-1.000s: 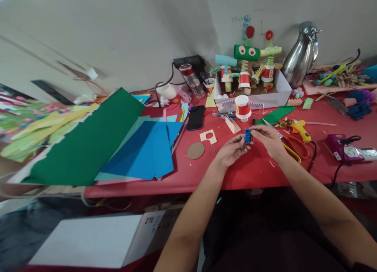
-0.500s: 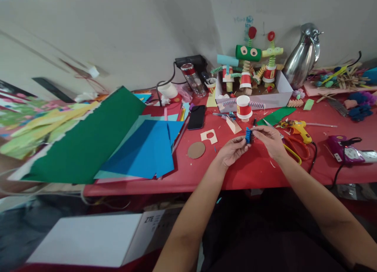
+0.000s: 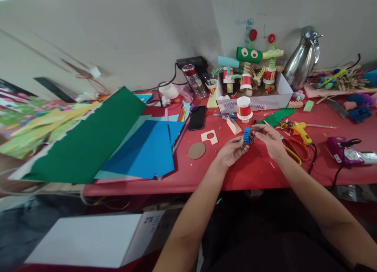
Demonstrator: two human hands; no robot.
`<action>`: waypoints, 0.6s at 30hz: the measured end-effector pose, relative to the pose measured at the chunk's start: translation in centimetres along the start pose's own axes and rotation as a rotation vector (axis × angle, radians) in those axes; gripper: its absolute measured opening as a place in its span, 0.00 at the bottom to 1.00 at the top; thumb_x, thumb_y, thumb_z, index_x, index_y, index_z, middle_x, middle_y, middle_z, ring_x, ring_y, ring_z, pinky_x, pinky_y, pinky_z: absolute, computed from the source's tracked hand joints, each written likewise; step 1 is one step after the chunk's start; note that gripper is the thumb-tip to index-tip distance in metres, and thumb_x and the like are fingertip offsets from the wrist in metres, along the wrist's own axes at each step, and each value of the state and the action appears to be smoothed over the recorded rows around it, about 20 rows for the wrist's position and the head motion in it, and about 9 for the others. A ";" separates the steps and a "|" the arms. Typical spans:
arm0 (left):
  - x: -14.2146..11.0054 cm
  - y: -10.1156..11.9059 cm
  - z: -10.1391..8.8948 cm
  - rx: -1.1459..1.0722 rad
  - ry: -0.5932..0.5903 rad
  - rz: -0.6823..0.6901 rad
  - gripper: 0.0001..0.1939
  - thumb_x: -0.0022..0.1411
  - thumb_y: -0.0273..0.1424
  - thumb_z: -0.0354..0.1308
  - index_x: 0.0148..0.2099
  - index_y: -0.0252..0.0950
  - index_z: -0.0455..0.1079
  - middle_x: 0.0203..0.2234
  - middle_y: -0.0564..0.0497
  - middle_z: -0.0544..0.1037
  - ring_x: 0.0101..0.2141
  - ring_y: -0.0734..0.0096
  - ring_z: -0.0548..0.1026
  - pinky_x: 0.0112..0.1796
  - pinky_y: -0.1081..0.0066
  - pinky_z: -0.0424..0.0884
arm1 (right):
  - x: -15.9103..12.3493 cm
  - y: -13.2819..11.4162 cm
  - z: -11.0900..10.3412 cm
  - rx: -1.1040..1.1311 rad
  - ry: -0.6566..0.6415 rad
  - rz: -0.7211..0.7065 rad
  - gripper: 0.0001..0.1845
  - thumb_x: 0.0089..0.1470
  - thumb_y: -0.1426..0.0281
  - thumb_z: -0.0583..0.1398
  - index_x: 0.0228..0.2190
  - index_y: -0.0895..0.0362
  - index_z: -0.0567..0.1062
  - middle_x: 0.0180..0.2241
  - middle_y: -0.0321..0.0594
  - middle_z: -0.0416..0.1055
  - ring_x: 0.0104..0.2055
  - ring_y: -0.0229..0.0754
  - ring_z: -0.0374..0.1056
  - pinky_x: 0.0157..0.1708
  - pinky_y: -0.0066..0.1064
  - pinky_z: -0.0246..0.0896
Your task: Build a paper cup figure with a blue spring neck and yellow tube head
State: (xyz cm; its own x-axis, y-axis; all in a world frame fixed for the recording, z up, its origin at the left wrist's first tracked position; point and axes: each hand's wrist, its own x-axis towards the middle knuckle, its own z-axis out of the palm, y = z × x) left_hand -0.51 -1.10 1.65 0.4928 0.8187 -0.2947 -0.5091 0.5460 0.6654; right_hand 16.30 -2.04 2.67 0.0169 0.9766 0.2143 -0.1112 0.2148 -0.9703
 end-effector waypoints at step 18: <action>-0.1 -0.3 0.0 0.110 0.050 -0.039 0.07 0.55 0.28 0.69 0.36 0.32 0.77 0.26 0.52 0.78 0.25 0.80 0.75 0.32 0.77 0.72 | 0.6 0.4 -0.7 -0.138 -0.006 0.015 0.12 0.44 0.59 0.68 0.28 0.53 0.81 0.28 0.37 0.78 0.32 0.41 0.72 0.36 0.36 0.69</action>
State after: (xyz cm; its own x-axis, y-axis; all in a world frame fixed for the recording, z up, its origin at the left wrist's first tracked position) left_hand -0.41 -1.34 1.55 0.4739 0.8063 -0.3540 -0.4081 0.5573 0.7231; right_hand 16.95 -1.39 2.34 0.0103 0.9798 0.1995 0.0264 0.1992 -0.9796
